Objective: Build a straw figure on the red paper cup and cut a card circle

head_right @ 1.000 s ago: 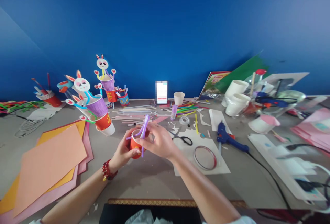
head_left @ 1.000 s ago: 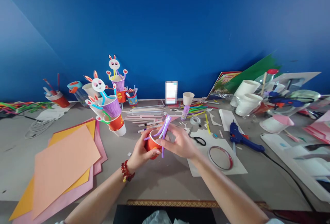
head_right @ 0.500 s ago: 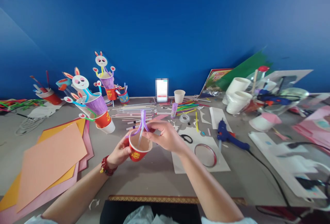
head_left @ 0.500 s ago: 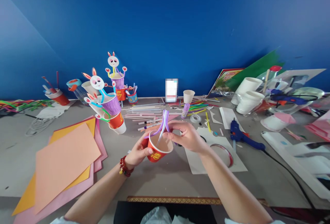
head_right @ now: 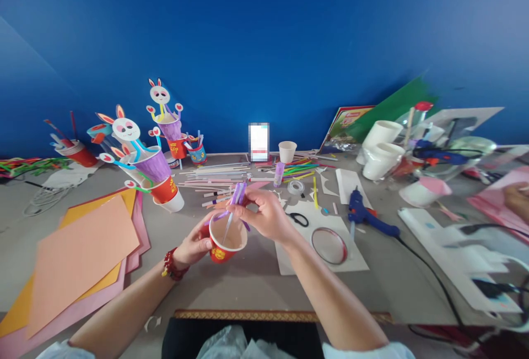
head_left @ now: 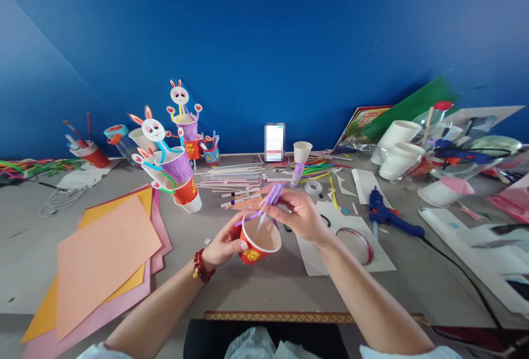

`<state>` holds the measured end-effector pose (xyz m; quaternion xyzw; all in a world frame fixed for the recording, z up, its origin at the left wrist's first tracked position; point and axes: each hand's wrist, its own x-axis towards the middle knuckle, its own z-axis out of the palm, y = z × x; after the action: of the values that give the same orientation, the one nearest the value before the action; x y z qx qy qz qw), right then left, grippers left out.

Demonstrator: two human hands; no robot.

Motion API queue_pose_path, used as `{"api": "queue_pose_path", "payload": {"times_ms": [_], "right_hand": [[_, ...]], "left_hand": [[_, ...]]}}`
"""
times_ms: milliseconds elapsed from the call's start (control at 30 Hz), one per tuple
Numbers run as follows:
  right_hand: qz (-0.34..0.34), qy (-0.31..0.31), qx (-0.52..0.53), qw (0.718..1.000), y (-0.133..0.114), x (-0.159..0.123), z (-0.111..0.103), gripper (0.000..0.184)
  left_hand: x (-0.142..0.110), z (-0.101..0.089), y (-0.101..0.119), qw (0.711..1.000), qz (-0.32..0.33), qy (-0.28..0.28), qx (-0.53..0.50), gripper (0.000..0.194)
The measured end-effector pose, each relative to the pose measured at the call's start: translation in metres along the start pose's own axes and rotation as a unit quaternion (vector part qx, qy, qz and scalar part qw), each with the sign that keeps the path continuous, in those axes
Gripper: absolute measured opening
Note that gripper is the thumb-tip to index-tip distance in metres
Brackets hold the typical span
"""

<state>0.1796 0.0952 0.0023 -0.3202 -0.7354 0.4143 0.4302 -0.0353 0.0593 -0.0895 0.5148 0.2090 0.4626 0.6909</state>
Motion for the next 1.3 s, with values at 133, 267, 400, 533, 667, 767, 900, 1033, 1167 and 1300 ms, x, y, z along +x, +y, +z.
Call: {"api": "queue_pose_path", "payload": {"times_ms": [133, 267, 400, 533, 667, 767, 900, 1033, 1167, 1300], "right_hand": [[0.006, 0.01, -0.003, 1.0, 0.001, 0.0, 0.002, 0.029], [0.016, -0.001, 0.018, 1.0, 0.004, 0.001, 0.004, 0.025], [0.028, -0.035, 0.022, 0.999, 0.004, 0.002, 0.003, 0.021], [0.011, -0.042, -0.012, 0.999, 0.0, 0.0, 0.003, 0.015], [0.006, -0.017, -0.035, 0.999, 0.001, -0.002, 0.007, 0.01], [-0.01, 0.002, -0.019, 1.0, 0.004, -0.002, 0.012, 0.008], [-0.022, 0.023, 0.01, 0.999, 0.001, -0.002, 0.017, 0.003], [-0.029, 0.032, 0.026, 0.999, -0.003, -0.003, 0.02, 0.004], [-0.021, 0.027, 0.021, 0.999, -0.002, -0.003, 0.022, 0.004], [0.012, 0.003, 0.016, 1.0, 0.001, -0.001, 0.015, 0.011]], "left_hand": [[0.001, 0.003, 0.003, 0.999, 0.027, 0.008, 0.017, 0.066], [0.001, 0.005, 0.005, 0.999, 0.029, -0.005, 0.035, 0.061], [0.0, 0.004, 0.005, 0.999, 0.036, -0.003, 0.033, 0.062], [0.0, 0.003, 0.004, 0.998, 0.043, 0.004, 0.045, 0.061], [0.001, 0.005, 0.005, 0.998, 0.053, 0.001, 0.046, 0.06], [0.002, 0.006, 0.005, 0.997, 0.062, 0.002, 0.055, 0.061], [0.003, 0.005, 0.003, 0.996, 0.069, 0.02, 0.057, 0.062], [0.003, 0.005, 0.002, 0.996, 0.064, 0.031, 0.056, 0.062], [0.002, 0.005, 0.001, 0.997, 0.052, 0.025, 0.053, 0.065], [0.001, 0.003, 0.001, 0.998, 0.039, 0.03, 0.037, 0.062]]}}
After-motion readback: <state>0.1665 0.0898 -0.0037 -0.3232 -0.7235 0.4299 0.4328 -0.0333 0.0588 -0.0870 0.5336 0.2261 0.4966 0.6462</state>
